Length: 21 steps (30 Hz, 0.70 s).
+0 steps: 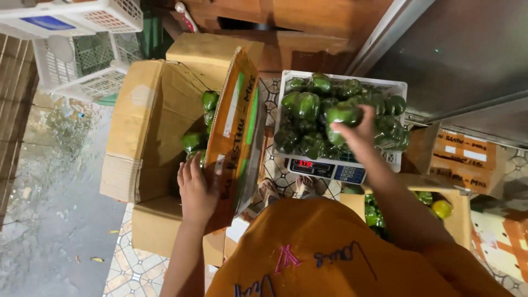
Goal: Sorting green peppers by transferring them from a cardboard box into a plastic crate on a scale for weighing.
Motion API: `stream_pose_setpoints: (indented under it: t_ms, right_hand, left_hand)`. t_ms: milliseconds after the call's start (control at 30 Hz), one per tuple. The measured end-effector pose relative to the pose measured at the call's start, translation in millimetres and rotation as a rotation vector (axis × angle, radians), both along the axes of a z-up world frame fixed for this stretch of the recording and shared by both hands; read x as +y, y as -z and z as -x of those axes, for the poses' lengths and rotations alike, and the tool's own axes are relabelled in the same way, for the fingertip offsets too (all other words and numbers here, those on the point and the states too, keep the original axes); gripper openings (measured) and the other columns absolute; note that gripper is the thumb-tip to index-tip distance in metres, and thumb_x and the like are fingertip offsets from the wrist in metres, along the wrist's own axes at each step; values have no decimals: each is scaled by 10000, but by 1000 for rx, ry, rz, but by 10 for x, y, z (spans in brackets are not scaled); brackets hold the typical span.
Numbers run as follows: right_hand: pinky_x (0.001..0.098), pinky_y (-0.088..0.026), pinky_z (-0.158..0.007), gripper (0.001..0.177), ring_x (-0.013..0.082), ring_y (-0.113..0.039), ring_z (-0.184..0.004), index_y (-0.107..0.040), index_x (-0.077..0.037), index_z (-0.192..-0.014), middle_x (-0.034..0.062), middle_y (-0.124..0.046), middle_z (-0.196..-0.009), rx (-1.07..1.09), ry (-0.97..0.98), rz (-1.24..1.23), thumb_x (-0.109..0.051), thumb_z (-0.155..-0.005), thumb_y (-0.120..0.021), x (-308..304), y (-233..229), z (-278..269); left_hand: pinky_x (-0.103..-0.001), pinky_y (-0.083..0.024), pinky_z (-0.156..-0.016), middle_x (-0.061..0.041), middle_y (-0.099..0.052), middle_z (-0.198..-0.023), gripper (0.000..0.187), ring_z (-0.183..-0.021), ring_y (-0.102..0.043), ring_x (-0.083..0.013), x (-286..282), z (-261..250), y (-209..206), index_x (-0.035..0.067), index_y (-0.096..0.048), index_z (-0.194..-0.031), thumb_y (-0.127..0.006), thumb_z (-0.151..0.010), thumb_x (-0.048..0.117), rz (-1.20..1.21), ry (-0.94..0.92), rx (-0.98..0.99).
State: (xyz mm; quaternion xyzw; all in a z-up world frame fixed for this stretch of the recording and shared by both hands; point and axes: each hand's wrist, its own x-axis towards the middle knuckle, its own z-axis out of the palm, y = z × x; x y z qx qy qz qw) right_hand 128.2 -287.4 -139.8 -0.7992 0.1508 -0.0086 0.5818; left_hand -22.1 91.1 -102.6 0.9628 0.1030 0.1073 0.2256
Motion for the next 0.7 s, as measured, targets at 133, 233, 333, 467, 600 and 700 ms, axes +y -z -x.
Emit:
stream_pose_setpoints:
  t_ms: [133,233,333,467,600,700]
  right_hand:
    - [510,-397,-1107,994,415,-519,-1277,-438,-97,-1417,242,-492,-1341,29,-58,218,-413,-638,-967,-3,656,-110]
    - [550,-397,-1105,991,398,-501,-1307,-385,-133,-1439,206,-432,-1385,95,-35,306,-420,-674,-946,46,801,-147]
    - [553,-401,-1108,908,427,-483,-1327,-404,-74,-1439,229,-451,-1373,57,-118,416,-379,-754,-916,17,919,-203]
    - [585,-374,-1128,840,457,-382,-1384,-364,-57,-1471,244,-342,-1426,94,-157,393,-278,-837,-869,-19,985,-242]
    - [625,-351,-1142,869,501,-332,-1404,-369,-51,-1482,269,-260,-1443,57,-155,377,-247,-818,-894,-36,948,-199]
    - [609,-318,-1166,821,514,-329,-1389,-386,-46,-1462,256,-307,-1410,-55,-119,398,-240,-855,-904,-36,729,-164]
  left_hand:
    - [-513,-301,-1235,-202,-583,-1323,712,-1320,-545,-396,19,13,33,39,-478,-1443,-781,-865,325,11,6,2]
    - [-500,-304,-1238,-196,-586,-1320,736,-1318,-550,-382,13,5,32,47,-490,-1439,-790,-846,362,-8,-4,25]
    - [-503,-308,-1232,-200,-597,-1307,719,-1305,-561,-383,-17,-3,-24,45,-505,-1433,-786,-859,376,6,-9,32]
    - [-508,-335,-1218,-203,-607,-1274,711,-1278,-579,-389,12,-19,-24,30,-522,-1406,-814,-835,337,11,2,-13]
    - [-512,-356,-1204,-213,-609,-1256,739,-1261,-584,-396,15,-31,-28,36,-519,-1404,-836,-812,345,-13,12,-40]
    - [-508,-357,-1199,-198,-619,-1244,723,-1261,-587,-381,32,-34,-22,18,-533,-1390,-848,-813,319,-13,33,-54]
